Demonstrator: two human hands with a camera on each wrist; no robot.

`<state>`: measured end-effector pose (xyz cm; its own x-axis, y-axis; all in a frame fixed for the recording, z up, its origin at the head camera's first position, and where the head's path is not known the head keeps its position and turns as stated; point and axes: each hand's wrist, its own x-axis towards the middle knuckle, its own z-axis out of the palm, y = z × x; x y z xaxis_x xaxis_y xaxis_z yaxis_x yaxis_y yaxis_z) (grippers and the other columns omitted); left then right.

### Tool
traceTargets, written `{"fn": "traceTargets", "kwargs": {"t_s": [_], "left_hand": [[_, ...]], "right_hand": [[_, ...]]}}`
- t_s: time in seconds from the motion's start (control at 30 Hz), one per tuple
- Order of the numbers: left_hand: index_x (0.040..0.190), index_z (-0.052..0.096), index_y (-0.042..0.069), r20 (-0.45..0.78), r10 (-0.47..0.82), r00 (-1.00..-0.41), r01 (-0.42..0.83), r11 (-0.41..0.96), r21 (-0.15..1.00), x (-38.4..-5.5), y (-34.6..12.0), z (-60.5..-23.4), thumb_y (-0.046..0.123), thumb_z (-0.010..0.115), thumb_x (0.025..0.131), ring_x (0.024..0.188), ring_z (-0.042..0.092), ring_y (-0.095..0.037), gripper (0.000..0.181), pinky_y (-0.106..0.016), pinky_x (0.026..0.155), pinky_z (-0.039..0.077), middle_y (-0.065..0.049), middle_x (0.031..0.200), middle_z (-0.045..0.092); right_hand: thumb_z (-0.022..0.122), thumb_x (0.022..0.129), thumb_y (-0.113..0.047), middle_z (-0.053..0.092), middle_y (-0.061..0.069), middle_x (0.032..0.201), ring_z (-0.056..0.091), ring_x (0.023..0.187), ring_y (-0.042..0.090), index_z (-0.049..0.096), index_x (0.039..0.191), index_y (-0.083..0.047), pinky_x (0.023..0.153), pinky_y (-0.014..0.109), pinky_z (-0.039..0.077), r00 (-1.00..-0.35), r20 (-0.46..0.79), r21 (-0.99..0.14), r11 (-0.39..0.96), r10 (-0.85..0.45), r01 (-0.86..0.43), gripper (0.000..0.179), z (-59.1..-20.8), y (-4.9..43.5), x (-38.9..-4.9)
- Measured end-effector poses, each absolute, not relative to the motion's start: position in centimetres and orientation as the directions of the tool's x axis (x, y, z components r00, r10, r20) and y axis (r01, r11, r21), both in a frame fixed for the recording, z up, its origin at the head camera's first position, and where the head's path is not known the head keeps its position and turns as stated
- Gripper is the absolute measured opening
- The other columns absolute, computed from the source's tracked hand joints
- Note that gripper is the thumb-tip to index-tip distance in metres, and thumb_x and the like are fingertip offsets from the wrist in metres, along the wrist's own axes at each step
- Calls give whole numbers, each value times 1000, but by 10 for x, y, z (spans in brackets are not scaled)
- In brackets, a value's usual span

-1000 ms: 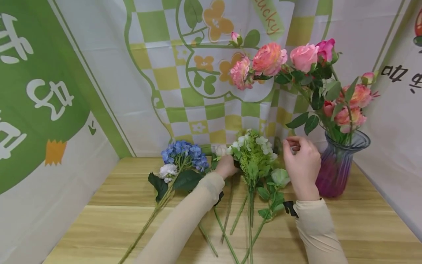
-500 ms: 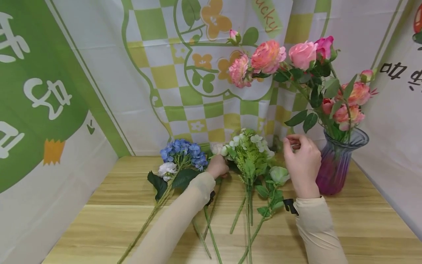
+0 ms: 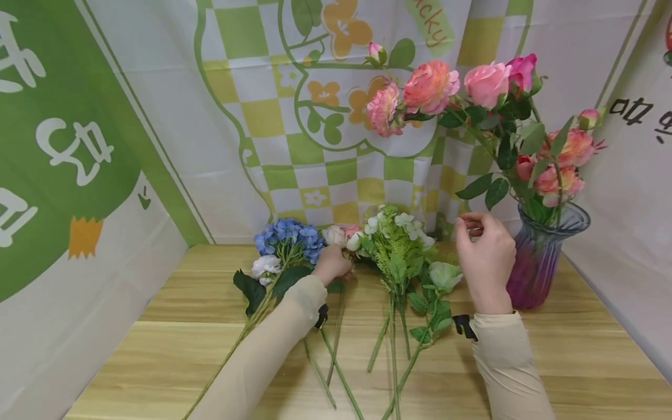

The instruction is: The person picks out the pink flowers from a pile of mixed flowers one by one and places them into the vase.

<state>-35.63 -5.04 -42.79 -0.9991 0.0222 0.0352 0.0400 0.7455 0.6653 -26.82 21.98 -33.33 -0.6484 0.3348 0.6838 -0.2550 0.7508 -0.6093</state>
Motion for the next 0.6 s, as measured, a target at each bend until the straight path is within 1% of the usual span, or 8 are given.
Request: {"fn": "traceTargets", "kwargs": {"t_s": [0.07, 0.13, 0.2, 0.3, 0.4, 0.47, 0.6], "left_hand": [[86, 65, 0, 23, 14, -1000, 27, 719, 694, -355, -53, -425, 0, 57, 75, 44, 62, -15, 14, -24, 43, 47, -8, 55, 66], [84, 66, -1, 9, 15, -1000, 17, 703, 711, -355, -56, -423, 0, 56, 77, 44, 62, -18, 13, -26, 41, 46, -8, 53, 65], [79, 67, 2, 3, 15, -1000, 12, 697, 717, -355, -59, -421, 1, 55, 78, 44, 62, -20, 12, -27, 40, 45, -6, 50, 63], [73, 70, 2, -25, 4, -1000, -16, 687, 727, -355, -63, -418, 1, 54, 78, 47, 63, -24, 17, -28, 38, 42, -6, 50, 62], [70, 72, 1, -43, -17, -999, -44, 672, 740, -354, -65, -416, 1, 53, 78, 51, 65, -26, 21, -28, 37, 41, -9, 52, 65], [68, 72, -1, -46, -33, -998, -56, 657, 752, -353, -67, -415, 1, 52, 78, 54, 67, -27, 22, -27, 37, 39, -11, 55, 66], [65, 69, 0, -19, -47, -999, -44, 625, 780, -349, -69, -414, 1, 52, 77, 57, 68, -29, 22, -27, 38, 41, -11, 54, 66]], "right_hand": [[63, 90, -28, 72, 11, 88, 58, 70, 16, 72, 99, -8, 64, 25, 36, -652, 681, -610, 752, 334, -251, 24, -333, 220, -269], [62, 90, -28, 72, 11, 88, 57, 69, 13, 72, 99, -8, 64, 25, 36, -655, 677, -612, 751, 336, -248, 24, -333, 219, -269], [62, 90, -30, 72, 10, 88, 54, 67, 4, 72, 99, -9, 63, 25, 36, -659, 673, -615, 749, 336, -246, 25, -333, 219, -269], [61, 90, -31, 72, 10, 88, 46, 65, -10, 72, 99, -9, 63, 24, 35, -668, 666, -619, 747, 333, -245, 25, -333, 219, -269], [60, 91, -31, 71, 10, 88, 39, 64, -20, 71, 99, -9, 62, 24, 35, -676, 660, -620, 746, 327, -245, 25, -333, 218, -269], [60, 91, -30, 71, 10, 88, 37, 63, -22, 71, 99, -9, 62, 23, 35, -680, 658, -620, 745, 324, -245, 25, -334, 217, -269], [60, 91, -30, 71, 10, 88, 38, 64, -21, 71, 99, -10, 61, 21, 35, -681, 657, -620, 745, 322, -246, 25, -336, 216, -269]]}}
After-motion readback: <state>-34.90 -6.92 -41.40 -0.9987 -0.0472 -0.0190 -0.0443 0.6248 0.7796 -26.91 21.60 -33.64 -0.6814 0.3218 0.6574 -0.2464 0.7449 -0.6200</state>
